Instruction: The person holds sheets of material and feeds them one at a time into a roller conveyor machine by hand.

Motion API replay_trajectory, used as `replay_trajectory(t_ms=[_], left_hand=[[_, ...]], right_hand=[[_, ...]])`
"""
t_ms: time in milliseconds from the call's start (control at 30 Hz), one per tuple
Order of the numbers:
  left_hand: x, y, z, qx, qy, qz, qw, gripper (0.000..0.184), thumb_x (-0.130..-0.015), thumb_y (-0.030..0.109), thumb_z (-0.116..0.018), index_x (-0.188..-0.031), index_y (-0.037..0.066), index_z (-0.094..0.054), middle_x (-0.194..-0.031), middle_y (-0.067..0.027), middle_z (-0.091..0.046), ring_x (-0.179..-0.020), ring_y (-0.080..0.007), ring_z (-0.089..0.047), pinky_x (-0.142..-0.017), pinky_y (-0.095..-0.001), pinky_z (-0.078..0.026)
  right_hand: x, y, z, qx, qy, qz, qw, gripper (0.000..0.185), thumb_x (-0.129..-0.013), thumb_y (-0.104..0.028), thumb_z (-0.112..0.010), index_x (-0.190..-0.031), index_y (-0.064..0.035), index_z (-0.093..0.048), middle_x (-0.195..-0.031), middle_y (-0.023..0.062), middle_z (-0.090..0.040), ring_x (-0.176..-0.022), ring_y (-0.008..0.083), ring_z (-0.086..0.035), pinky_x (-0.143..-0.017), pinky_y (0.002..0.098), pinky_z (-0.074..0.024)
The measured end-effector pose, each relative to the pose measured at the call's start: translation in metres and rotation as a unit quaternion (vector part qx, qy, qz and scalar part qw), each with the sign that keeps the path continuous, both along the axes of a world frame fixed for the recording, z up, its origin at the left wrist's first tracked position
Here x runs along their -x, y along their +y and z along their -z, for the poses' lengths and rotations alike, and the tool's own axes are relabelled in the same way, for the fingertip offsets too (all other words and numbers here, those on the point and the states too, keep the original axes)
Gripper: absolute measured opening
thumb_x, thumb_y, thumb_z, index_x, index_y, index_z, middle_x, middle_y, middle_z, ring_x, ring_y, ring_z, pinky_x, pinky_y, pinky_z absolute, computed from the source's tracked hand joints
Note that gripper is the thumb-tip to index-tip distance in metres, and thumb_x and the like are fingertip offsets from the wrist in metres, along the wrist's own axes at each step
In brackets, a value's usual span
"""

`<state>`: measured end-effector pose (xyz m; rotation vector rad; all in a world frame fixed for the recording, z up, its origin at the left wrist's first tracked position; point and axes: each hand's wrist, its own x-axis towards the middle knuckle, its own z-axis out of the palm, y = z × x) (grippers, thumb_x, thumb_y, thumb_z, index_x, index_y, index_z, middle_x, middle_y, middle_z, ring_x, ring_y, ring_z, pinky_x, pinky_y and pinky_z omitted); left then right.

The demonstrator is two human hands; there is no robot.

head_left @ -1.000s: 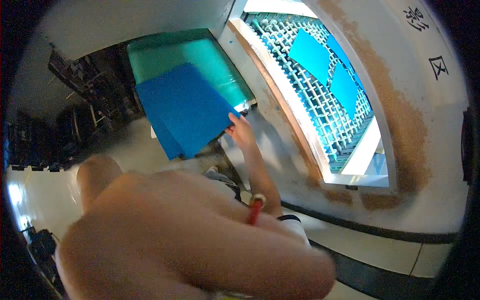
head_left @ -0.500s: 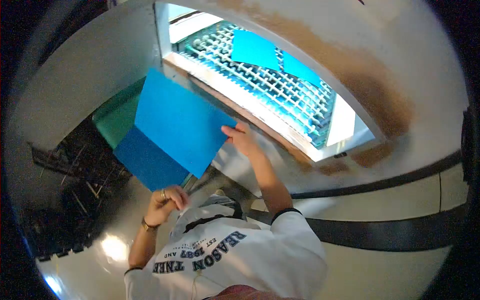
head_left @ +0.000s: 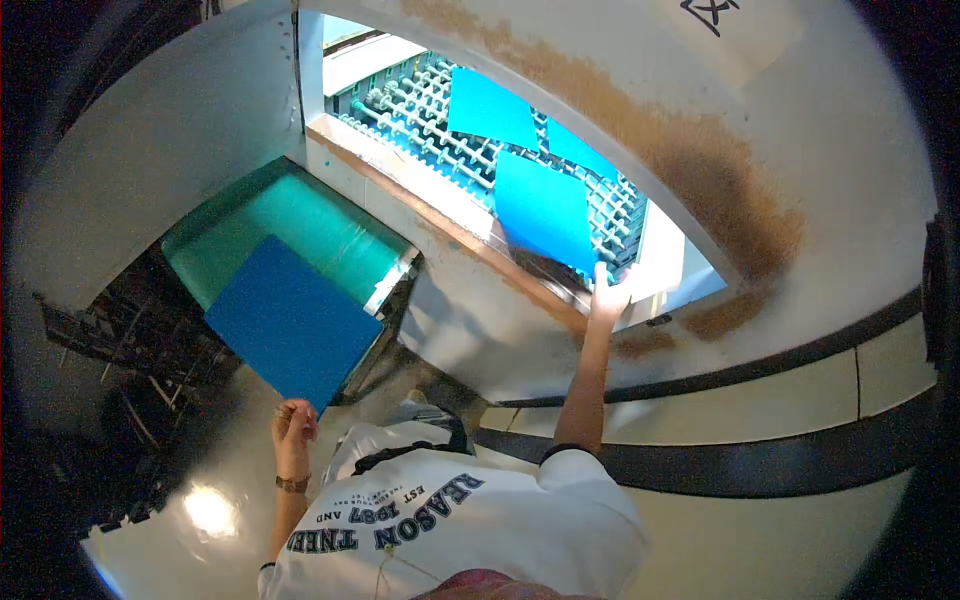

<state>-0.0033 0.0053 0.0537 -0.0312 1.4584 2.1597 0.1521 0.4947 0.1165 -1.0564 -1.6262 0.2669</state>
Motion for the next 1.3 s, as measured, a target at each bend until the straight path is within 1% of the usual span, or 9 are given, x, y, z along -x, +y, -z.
replay_trajectory(t_ms=[200,267,467,867,900,933,1100,1267,1300], left_hand=[[-0.012,-0.024,0.032,0.092,0.012,0.065,0.994,0.017,-0.086,0.023,-0.054,-0.078,0.009,-0.051,-0.064,0.0007,-0.049,-0.049,-0.0053,-0.04,-0.043,-0.0191,-0.03],[-0.013,-0.031,0.041,0.1,0.04,0.04,0.993,0.019,-0.087,0.024,-0.052,-0.075,0.01,-0.05,-0.061,0.0023,-0.047,-0.047,-0.0043,-0.039,-0.041,-0.0186,-0.029],[-0.009,-0.036,0.08,0.172,-0.014,-0.165,0.971,0.026,-0.087,0.03,-0.052,-0.07,0.011,-0.048,-0.057,0.0046,-0.044,-0.043,-0.0028,-0.034,-0.038,-0.0184,-0.024],[0.011,-0.004,0.095,0.491,0.221,-0.078,0.839,0.046,-0.074,0.043,-0.063,-0.058,0.001,-0.055,-0.052,-0.01,-0.054,-0.047,-0.018,-0.053,-0.046,-0.0336,-0.041],[0.01,-0.006,0.092,0.547,0.199,-0.044,0.812,0.046,-0.072,0.044,-0.064,-0.062,0.0,-0.058,-0.055,-0.0122,-0.057,-0.049,-0.0203,-0.056,-0.049,-0.0356,-0.043],[0.01,-0.008,0.092,0.55,0.191,-0.043,0.812,0.046,-0.073,0.045,-0.063,-0.063,0.0,-0.059,-0.056,-0.012,-0.058,-0.05,-0.0209,-0.057,-0.049,-0.0353,-0.043],[0.01,-0.023,0.096,0.464,0.118,-0.05,0.877,0.043,-0.077,0.042,-0.061,-0.064,0.001,-0.059,-0.055,-0.0082,-0.057,-0.049,-0.0174,-0.056,-0.048,-0.0312,-0.042],[0.014,-0.019,0.047,0.146,-0.078,-0.151,0.975,0.028,-0.08,0.029,-0.062,-0.06,0.012,-0.05,-0.053,0.0038,-0.045,-0.044,-0.0061,-0.039,-0.041,-0.0213,-0.029],[0.013,-0.016,0.037,0.148,-0.077,-0.152,0.974,0.028,-0.08,0.029,-0.062,-0.06,0.012,-0.05,-0.053,0.0038,-0.045,-0.044,-0.0061,-0.039,-0.041,-0.0213,-0.029]], right_hand=[[0.019,-0.021,0.011,-0.092,-0.131,-0.093,0.983,0.052,-0.078,-0.025,-0.058,-0.122,-0.0009,-0.042,-0.121,0.0235,-0.043,-0.113,0.0362,-0.04,-0.097,0.0438,-0.0283],[0.024,-0.012,0.039,-0.075,-0.436,-0.114,0.89,0.045,-0.08,-0.035,-0.054,-0.114,-0.0074,-0.051,-0.115,0.0231,-0.047,-0.107,0.0366,-0.044,-0.091,0.0463,-0.0332],[0.038,-0.005,0.026,-0.05,-0.36,-0.145,0.92,0.039,-0.081,-0.041,-0.051,-0.102,-0.0091,-0.058,-0.105,0.0168,-0.054,-0.096,0.0342,-0.049,-0.079,0.046,-0.0397],[0.043,0.013,0.013,-0.213,-0.485,-0.113,0.84,0.025,-0.072,-0.011,-0.057,-0.097,-0.0102,-0.053,-0.087,0.009,-0.057,-0.082,0.0292,-0.053,-0.071,0.0395,-0.0439],[0.043,0.014,0.011,-0.283,-0.424,-0.141,0.849,0.019,-0.074,-0.01,-0.056,-0.093,-0.0056,-0.054,-0.087,0.0116,-0.057,-0.08,0.0299,-0.052,-0.069,0.0395,-0.043],[0.047,0.017,0.019,-0.082,-0.248,-0.187,0.947,0.016,-0.079,-0.011,-0.054,-0.089,0.0002,-0.055,-0.087,0.0149,-0.056,-0.08,0.0306,-0.051,-0.07,0.0386,-0.0417],[0.05,-0.031,-0.009,-0.044,-0.012,-0.169,0.985,0.025,-0.086,-0.019,-0.051,-0.096,0.0028,-0.058,-0.089,0.0138,-0.06,-0.084,0.0242,-0.057,-0.077,0.0333,-0.0431],[0.058,-0.147,-0.005,0.305,-0.176,-0.526,0.775,0.042,-0.089,-0.037,-0.042,-0.082,-0.001,-0.061,-0.081,0.0091,-0.062,-0.068,0.0161,-0.058,-0.068,0.0287,-0.0449],[0.068,-0.156,0.024,0.415,-0.247,-0.62,0.619,0.045,-0.089,-0.042,-0.041,-0.087,-0.0008,-0.059,-0.091,0.0121,-0.061,-0.079,0.0192,-0.059,-0.075,0.0321,-0.0455]])
